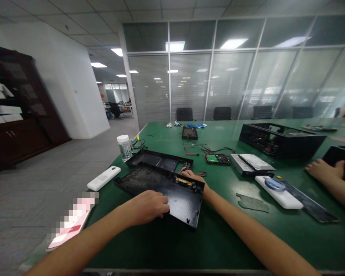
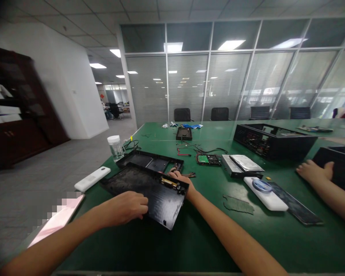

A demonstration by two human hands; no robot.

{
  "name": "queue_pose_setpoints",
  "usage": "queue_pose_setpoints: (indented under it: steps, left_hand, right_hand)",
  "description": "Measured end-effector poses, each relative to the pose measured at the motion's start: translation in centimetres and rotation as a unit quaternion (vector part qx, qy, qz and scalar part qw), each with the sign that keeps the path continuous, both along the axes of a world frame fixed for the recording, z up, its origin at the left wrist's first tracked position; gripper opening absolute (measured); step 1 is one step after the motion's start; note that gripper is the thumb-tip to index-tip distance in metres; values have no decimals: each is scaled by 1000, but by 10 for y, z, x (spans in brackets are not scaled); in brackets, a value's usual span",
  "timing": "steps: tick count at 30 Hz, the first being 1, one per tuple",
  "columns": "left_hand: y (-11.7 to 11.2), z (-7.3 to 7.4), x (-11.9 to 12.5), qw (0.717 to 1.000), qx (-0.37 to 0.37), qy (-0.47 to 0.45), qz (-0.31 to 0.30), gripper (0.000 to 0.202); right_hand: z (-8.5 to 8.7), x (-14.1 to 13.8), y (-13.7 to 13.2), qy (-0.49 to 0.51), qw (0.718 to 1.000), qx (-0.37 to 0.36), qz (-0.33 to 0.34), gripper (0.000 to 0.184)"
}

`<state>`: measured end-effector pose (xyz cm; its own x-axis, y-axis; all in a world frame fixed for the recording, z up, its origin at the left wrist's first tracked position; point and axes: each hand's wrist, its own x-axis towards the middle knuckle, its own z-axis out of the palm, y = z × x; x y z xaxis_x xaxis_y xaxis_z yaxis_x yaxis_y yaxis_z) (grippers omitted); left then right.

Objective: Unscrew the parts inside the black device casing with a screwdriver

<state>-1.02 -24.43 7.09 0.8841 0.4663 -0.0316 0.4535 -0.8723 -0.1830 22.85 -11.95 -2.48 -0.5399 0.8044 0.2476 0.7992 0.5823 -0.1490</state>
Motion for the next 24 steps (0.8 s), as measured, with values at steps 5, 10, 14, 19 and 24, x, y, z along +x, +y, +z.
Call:
queue_pose_setpoints:
  steps: [5,10,14,19,24]
  left_hand:
    - [1,-21,-10,1000,-7,15,22,7]
    - [12,-41,-19,996,-42,27,70,7]
    - [24,-42,-26,982,-101,37,157,8]
    - [55,-34,0,981,-149,-47,112,27]
    - [97,-60,45,997,19,-58,-51,11]
  right_hand:
    - [-21,55,-6,-53,996,64,-39,51]
    - [-26,109,-6,8,994,49,-102,30]
    - [-27,107,0,82,992,39,-91,24]
    - [-30,91,4,155,987,13,-50,23]
    - [-31,99,2,200,979,-8,-45,21]
